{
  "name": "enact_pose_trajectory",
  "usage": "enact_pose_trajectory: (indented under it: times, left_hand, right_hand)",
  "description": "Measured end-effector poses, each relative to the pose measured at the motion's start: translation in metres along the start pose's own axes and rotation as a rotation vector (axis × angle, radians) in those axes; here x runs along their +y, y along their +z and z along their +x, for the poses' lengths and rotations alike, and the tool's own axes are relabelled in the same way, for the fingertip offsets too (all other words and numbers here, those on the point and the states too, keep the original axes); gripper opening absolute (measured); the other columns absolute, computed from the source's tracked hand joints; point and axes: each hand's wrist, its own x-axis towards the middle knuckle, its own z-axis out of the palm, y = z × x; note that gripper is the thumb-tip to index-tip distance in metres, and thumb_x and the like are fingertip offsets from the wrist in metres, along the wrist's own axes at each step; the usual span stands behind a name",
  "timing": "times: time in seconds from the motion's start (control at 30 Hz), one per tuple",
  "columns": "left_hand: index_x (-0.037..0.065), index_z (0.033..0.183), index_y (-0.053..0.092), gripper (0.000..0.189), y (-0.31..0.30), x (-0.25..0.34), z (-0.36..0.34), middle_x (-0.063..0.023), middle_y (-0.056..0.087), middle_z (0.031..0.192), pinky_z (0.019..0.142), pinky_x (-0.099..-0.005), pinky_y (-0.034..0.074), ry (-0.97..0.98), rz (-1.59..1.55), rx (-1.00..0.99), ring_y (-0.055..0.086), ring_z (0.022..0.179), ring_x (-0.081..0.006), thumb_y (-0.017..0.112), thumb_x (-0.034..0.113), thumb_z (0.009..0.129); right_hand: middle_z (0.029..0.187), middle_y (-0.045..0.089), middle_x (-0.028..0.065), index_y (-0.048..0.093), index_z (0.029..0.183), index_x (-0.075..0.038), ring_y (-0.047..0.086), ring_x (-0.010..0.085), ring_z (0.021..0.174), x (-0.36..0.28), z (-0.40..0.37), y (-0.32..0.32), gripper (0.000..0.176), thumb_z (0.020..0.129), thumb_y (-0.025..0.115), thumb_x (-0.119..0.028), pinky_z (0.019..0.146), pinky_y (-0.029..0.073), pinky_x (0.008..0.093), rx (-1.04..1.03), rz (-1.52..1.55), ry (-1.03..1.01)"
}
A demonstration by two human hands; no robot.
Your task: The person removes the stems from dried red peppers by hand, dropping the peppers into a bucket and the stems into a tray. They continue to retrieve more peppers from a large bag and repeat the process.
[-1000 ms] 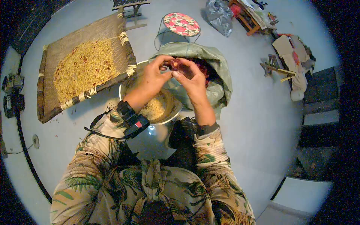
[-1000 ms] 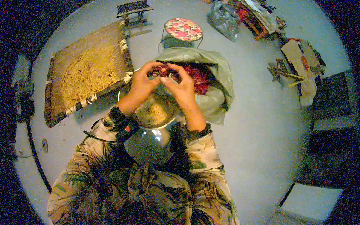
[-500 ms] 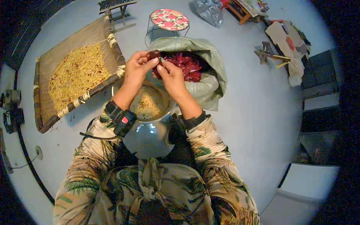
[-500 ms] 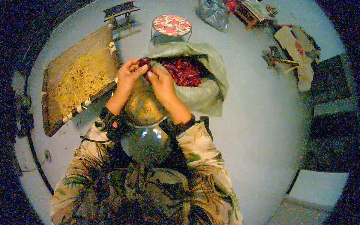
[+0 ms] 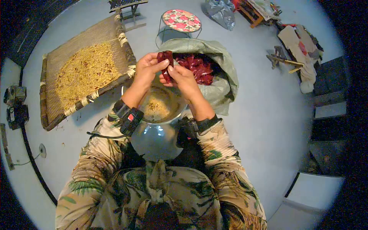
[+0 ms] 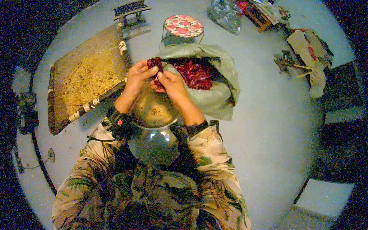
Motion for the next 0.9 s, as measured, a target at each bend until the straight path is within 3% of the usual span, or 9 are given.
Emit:
enact_pose_trajectory:
  times: [0.2,0.47,0.6,0.9]
  left_hand:
    - [0.002,0.095,0.059,0.022,-0.008,0.0,0.001,-0.0049,0.065,0.084,0.067,-0.0239,0.046,-0.084,-0.114,0.035,0.059,0.071,-0.0097,0.068,0.013,0.079]
    - [0.002,0.102,0.059,0.03,-0.007,-0.007,0.004,-0.0048,0.065,0.086,0.069,-0.0234,0.045,-0.169,-0.197,0.017,0.059,0.073,-0.0102,0.069,0.018,0.079]
    - [0.001,0.103,0.057,0.034,-0.006,-0.014,0.008,-0.0062,0.065,0.089,0.071,-0.0252,0.047,-0.053,-0.085,0.043,0.06,0.078,-0.0113,0.071,0.017,0.077]
    - [-0.001,0.099,0.056,0.03,-0.005,-0.007,0.005,-0.0083,0.065,0.083,0.067,-0.025,0.049,0.02,0.014,0.082,0.061,0.071,-0.013,0.072,0.005,0.074]
  right_hand:
    - [0.087,0.065,0.0083,0.058,0.1,-0.001,0.062,0.0148,0.077,-0.004,-0.004,0.003,0.025,0.088,0.058,-0.022,0.072,0.051,0.0267,-0.1,-0.075,-0.026]
    - [0.083,0.064,0.0065,0.059,0.096,-0.001,0.062,0.0132,0.073,0.004,0.002,0.0,0.017,0.087,0.059,-0.016,0.067,0.05,0.0244,0.024,-0.089,-0.072]
    - [0.082,0.064,0.0055,0.059,0.094,0.0,0.061,0.0116,0.072,0.017,0.012,-0.01,0.016,0.086,0.06,-0.014,0.064,0.05,0.0221,0.119,-0.272,-0.157]
    - [0.087,0.063,0.0066,0.058,0.101,0.001,0.061,0.0121,0.073,0.023,0.013,-0.004,0.025,0.088,0.059,-0.021,0.066,0.05,0.0236,-0.028,-0.162,-0.126]
